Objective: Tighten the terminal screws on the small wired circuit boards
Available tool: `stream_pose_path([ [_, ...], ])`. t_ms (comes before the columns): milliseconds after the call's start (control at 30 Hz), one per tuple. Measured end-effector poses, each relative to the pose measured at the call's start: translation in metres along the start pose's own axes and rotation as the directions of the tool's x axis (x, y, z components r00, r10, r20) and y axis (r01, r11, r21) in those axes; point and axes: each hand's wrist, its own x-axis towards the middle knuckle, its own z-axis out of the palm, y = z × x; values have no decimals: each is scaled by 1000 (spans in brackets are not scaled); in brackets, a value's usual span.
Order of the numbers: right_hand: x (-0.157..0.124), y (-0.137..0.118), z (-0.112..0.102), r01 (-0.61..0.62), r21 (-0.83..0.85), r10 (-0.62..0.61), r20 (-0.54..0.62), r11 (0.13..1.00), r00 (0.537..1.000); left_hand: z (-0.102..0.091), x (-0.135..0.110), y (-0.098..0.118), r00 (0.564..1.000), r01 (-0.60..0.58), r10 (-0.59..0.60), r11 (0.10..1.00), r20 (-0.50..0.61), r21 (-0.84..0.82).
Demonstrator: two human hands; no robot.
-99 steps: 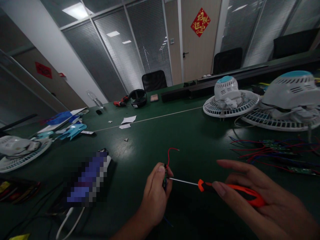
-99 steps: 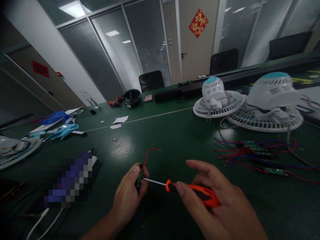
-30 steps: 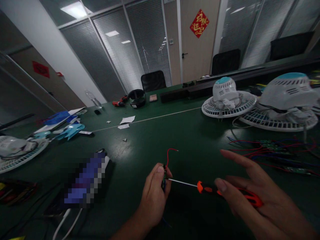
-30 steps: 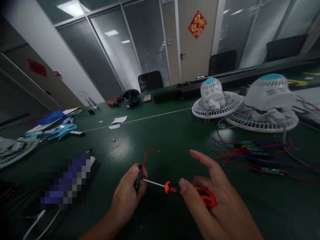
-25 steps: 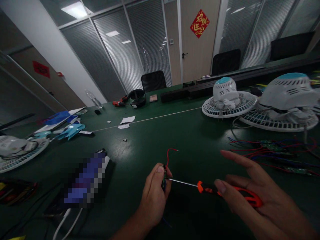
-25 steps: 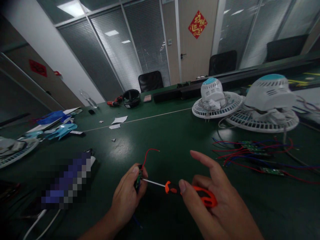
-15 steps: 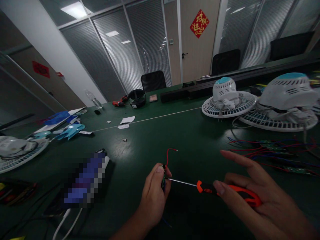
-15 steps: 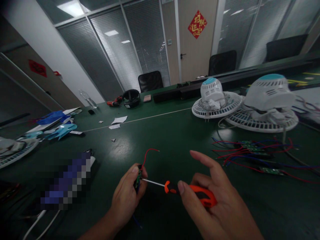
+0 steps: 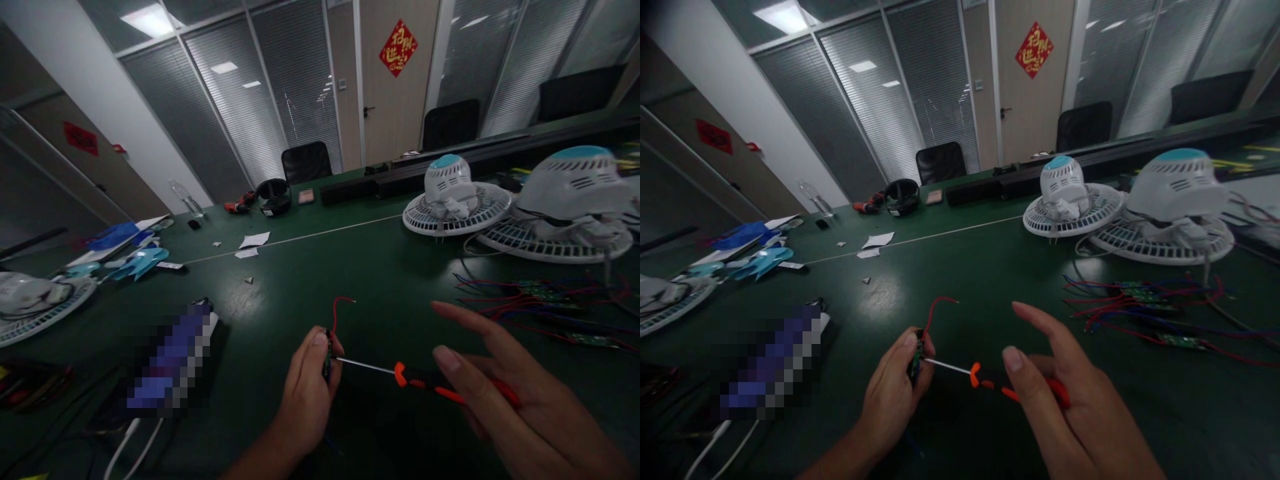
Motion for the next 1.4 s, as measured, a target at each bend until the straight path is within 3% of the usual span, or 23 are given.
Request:
stream_pose_path([
  [233,0,-5,-2,117,70,-117,-9,991,993,1,0,0,1000,-25,25,1000,-8,1],
  [400,1,-6,-1,172,13,-171,-54,985,984,1,1,1,999,-44,44,998,-2,51],
  [633,-3,-21,1,33,78,-26,-84,996,996,2,0,4,999,-36,37,993,-7,116],
  [833,-3,-26,2,39,114,-25,-123,993,992,0,1,1,1000,-18,18,992,0,129],
  [1033,-5,-10,-1,47,120,-48,3,992,999,1,0,2,999,-36,39,997,-35,75],
  [1167,-5,1,-1,40,17,-40,38,999,998,2,1,2,1000,-28,28,1000,-6,13],
  [1300,-3,-2,-1,50,63,-56,96,997,994,2,0,3,1000,3,-4,999,11,33],
  [1400,-2,-10,-1,68,85,-74,65,994,995,2,0,2,1000,13,-13,998,-3,63],
])
